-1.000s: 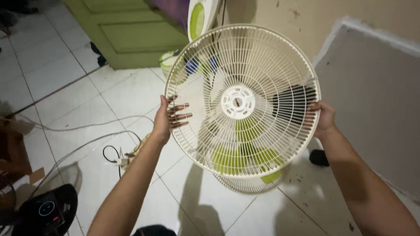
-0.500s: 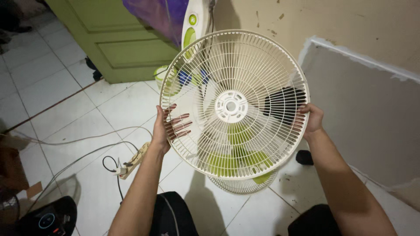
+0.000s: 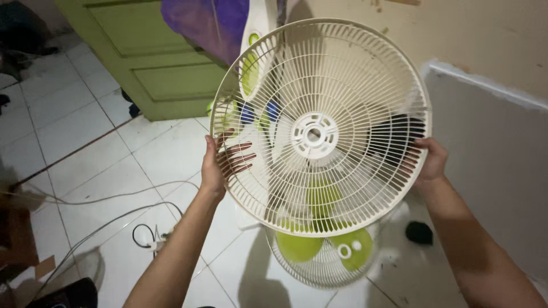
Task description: The person wipes the front grille of a standing fan with a dark cloth, then reattaches the grille to the fan head and secures it by hand. The fan blades are visible but not directly wiped in this clip.
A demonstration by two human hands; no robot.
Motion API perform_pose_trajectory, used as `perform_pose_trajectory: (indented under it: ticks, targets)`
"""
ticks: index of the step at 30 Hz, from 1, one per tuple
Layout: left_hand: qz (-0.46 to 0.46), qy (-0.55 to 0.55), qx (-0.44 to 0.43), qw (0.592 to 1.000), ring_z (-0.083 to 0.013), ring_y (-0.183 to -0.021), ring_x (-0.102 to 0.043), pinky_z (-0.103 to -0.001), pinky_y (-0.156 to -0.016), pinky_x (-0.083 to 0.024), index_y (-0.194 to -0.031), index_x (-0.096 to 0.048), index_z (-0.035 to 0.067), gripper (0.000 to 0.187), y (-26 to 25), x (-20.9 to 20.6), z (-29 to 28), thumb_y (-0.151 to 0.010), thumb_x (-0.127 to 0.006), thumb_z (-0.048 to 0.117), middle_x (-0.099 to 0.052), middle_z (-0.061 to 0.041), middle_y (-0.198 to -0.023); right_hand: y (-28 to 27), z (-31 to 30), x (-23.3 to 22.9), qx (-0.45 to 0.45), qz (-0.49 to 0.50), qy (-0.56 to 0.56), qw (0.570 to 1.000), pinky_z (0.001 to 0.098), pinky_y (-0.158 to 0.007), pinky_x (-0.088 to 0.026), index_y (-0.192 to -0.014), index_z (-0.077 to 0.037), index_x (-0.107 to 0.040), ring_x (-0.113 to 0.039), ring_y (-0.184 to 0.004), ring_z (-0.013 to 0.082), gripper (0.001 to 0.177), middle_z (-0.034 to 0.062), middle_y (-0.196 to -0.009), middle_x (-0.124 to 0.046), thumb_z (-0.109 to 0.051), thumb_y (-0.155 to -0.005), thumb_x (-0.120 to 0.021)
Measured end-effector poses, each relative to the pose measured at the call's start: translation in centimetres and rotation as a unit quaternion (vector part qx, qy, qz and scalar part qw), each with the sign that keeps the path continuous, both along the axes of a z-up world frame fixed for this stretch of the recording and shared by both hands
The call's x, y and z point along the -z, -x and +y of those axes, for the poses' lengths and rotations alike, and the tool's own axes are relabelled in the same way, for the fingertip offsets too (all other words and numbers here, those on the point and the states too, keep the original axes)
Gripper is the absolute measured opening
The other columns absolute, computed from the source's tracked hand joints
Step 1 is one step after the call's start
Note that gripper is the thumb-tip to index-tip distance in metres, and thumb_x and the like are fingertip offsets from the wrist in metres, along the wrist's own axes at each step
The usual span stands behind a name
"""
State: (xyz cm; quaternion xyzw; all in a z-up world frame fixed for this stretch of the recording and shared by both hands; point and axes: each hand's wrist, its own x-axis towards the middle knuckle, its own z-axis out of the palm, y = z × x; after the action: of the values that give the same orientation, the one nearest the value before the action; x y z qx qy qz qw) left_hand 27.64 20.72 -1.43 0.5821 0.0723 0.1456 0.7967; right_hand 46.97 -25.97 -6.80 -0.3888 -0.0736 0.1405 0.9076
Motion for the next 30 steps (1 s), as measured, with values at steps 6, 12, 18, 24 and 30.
perform_pose_trajectory:
  ticks: [6,12,18,24,30]
  targets:
    - [-0.026,-0.008,-0.014,1.000,-0.0346,-0.105,-0.073,-0.045,-0.091,-0.061,-0.150,-0.045,0.008,0.086,-3.0,-0.8,0.8,-0.097,-0.024,0.072,-0.070,-0.025,-0.122,-5.4,0.1,3.2,-0.217,-0.129,-0.214,0.944,0.0406,-0.070,-0.059,-0.108,0.008,-0.064,-0.068,-0.074,0.0270,0.027,0.0183,-0.093,-0.069,-0.014,-0.106,-0.048]
    - [-0.039,0.014,-0.038,0.998,-0.0325,-0.106,-0.074,-0.044,-0.092,-0.061,-0.149,-0.046,0.007,0.085,-2.4,-1.0,-0.6,-0.097,-0.024,0.071,-0.071,-0.024,-0.122,-3.7,0.7,-0.4,0.075,-0.064,0.061,0.993,0.0371,-0.083,-0.060,-0.116,-0.002,-0.064,-0.070,-0.088,0.0220,0.032,0.0115,-0.104,-0.070,-0.026,-0.100,-0.051]
    - [-0.065,0.060,-0.064,0.994,-0.0302,-0.108,-0.072,-0.043,-0.094,-0.061,-0.147,-0.049,0.002,0.082,-1.9,1.3,-2.8,-0.101,-0.028,0.067,-0.070,-0.022,-0.124,0.2,1.4,-3.3,0.179,-0.076,0.051,0.980,0.0334,-0.086,-0.058,-0.121,-0.001,-0.066,-0.070,-0.094,0.0180,0.037,0.0078,-0.109,-0.072,-0.033,-0.113,-0.048]
    - [-0.075,0.042,-0.098,0.991,-0.0287,-0.105,-0.073,-0.041,-0.092,-0.061,-0.145,-0.050,-0.002,0.079,-1.6,3.1,-3.5,-0.103,-0.031,0.063,-0.071,-0.021,-0.123,-0.1,-0.1,-3.4,0.481,-0.205,0.191,0.831,0.0309,-0.078,-0.054,-0.112,0.003,-0.067,-0.063,-0.089,0.0131,0.025,0.0026,-0.104,-0.069,-0.021,-0.110,-0.061]
    - [-0.042,0.034,-0.126,0.991,-0.0270,-0.096,-0.074,-0.038,-0.084,-0.061,-0.143,-0.053,-0.001,0.076,-3.0,4.5,-6.5,-0.103,-0.037,0.061,-0.072,-0.021,-0.116,-0.5,7.3,-0.5,0.360,-0.166,0.374,0.838,0.0353,-0.068,-0.042,-0.095,0.003,-0.063,-0.047,-0.077,0.0138,0.047,0.0033,-0.084,-0.058,-0.037,-0.116,-0.049]
